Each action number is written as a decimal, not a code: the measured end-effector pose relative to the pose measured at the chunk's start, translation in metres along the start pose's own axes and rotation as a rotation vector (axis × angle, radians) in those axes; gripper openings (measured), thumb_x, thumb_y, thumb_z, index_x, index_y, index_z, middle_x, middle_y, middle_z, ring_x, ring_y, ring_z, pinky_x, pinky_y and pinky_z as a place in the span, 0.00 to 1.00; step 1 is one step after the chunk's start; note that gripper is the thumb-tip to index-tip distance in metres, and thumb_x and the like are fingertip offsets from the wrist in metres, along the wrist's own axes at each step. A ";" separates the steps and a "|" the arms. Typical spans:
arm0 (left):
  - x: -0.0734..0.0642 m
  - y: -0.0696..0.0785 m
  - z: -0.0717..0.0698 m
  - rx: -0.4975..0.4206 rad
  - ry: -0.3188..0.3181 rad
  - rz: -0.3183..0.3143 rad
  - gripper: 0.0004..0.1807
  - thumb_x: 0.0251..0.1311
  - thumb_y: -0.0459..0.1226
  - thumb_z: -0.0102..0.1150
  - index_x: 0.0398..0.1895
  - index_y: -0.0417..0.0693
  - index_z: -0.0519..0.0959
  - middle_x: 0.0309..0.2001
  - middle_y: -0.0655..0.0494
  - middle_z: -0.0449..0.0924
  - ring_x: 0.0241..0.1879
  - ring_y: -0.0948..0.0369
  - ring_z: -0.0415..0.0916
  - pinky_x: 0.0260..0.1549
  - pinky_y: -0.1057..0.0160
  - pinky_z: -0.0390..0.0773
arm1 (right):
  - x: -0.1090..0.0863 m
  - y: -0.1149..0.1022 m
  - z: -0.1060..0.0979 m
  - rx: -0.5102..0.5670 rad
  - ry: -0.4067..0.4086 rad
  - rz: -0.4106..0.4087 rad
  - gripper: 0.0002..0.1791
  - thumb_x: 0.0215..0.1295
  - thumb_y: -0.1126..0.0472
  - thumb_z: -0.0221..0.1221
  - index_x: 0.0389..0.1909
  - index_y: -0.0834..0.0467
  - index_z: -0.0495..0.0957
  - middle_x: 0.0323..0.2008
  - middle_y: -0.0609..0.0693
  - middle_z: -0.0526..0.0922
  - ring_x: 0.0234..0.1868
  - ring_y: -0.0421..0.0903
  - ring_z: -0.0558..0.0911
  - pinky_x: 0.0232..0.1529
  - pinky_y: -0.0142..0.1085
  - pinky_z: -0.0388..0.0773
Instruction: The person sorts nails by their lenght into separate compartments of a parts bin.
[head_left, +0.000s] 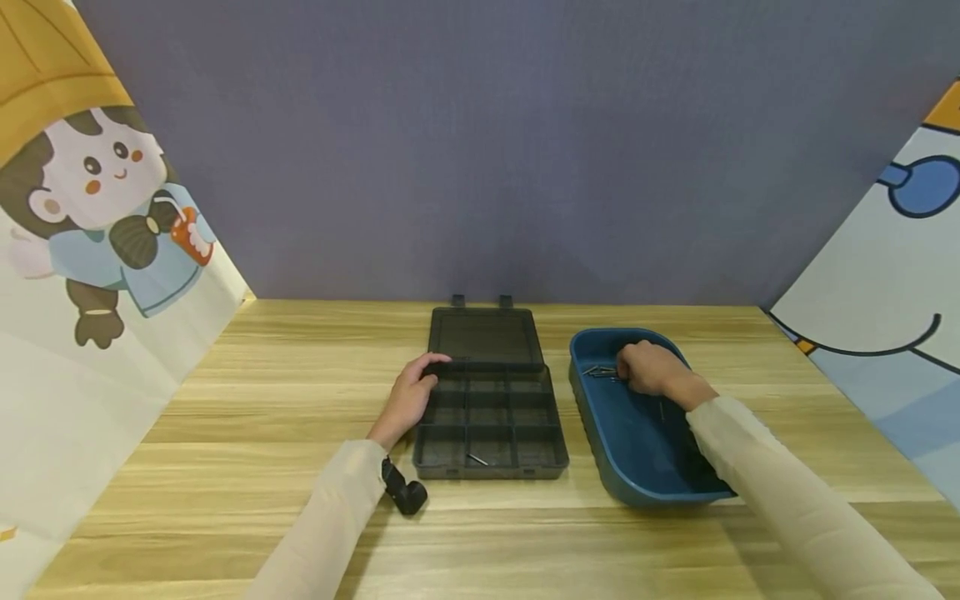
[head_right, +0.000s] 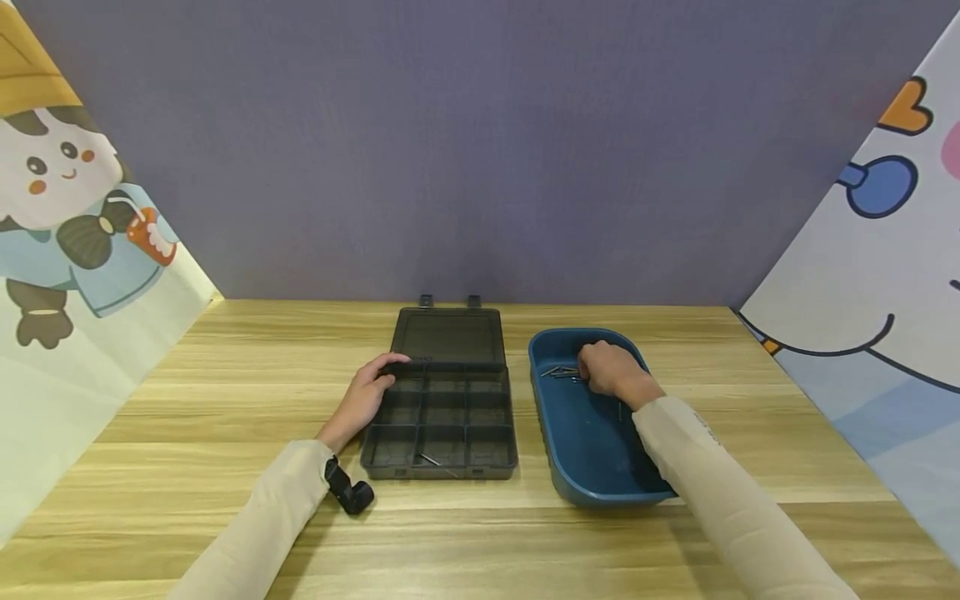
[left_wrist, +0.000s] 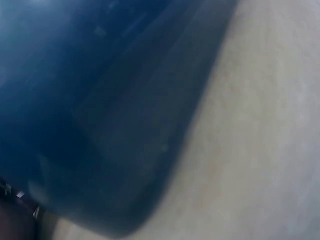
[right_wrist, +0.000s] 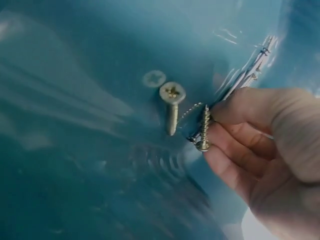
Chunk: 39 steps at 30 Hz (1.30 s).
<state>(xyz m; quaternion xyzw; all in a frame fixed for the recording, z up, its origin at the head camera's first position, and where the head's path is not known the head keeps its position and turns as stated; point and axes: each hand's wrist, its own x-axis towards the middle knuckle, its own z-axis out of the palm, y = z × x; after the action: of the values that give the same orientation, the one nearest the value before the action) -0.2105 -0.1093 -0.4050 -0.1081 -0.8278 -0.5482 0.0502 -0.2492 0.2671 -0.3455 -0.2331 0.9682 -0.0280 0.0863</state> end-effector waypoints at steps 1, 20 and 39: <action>0.000 0.000 0.000 0.002 0.002 0.000 0.21 0.61 0.26 0.41 0.56 0.42 0.75 0.65 0.40 0.67 0.68 0.46 0.59 0.65 0.42 0.58 | 0.000 0.001 0.000 0.012 -0.006 0.003 0.07 0.56 0.74 0.56 0.32 0.61 0.79 0.28 0.52 0.79 0.27 0.45 0.76 0.30 0.39 0.75; -0.001 -0.001 0.000 -0.001 0.032 0.047 0.20 0.59 0.28 0.41 0.53 0.43 0.76 0.62 0.38 0.70 0.66 0.43 0.62 0.63 0.41 0.59 | -0.005 0.004 -0.010 0.177 -0.004 -0.088 0.08 0.51 0.75 0.58 0.27 0.59 0.75 0.23 0.48 0.75 0.23 0.41 0.70 0.28 0.35 0.68; 0.001 -0.001 0.001 -0.006 0.015 -0.004 0.20 0.61 0.26 0.43 0.54 0.42 0.76 0.63 0.41 0.70 0.67 0.46 0.61 0.66 0.43 0.58 | -0.015 -0.012 -0.030 0.238 -0.071 -0.113 0.08 0.50 0.75 0.57 0.29 0.61 0.76 0.24 0.47 0.76 0.24 0.40 0.70 0.28 0.34 0.69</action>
<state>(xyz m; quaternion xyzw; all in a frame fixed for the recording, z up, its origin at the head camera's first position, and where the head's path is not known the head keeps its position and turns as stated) -0.2116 -0.1086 -0.4060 -0.1024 -0.8261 -0.5514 0.0548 -0.2355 0.2635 -0.3129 -0.2763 0.9397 -0.1390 0.1459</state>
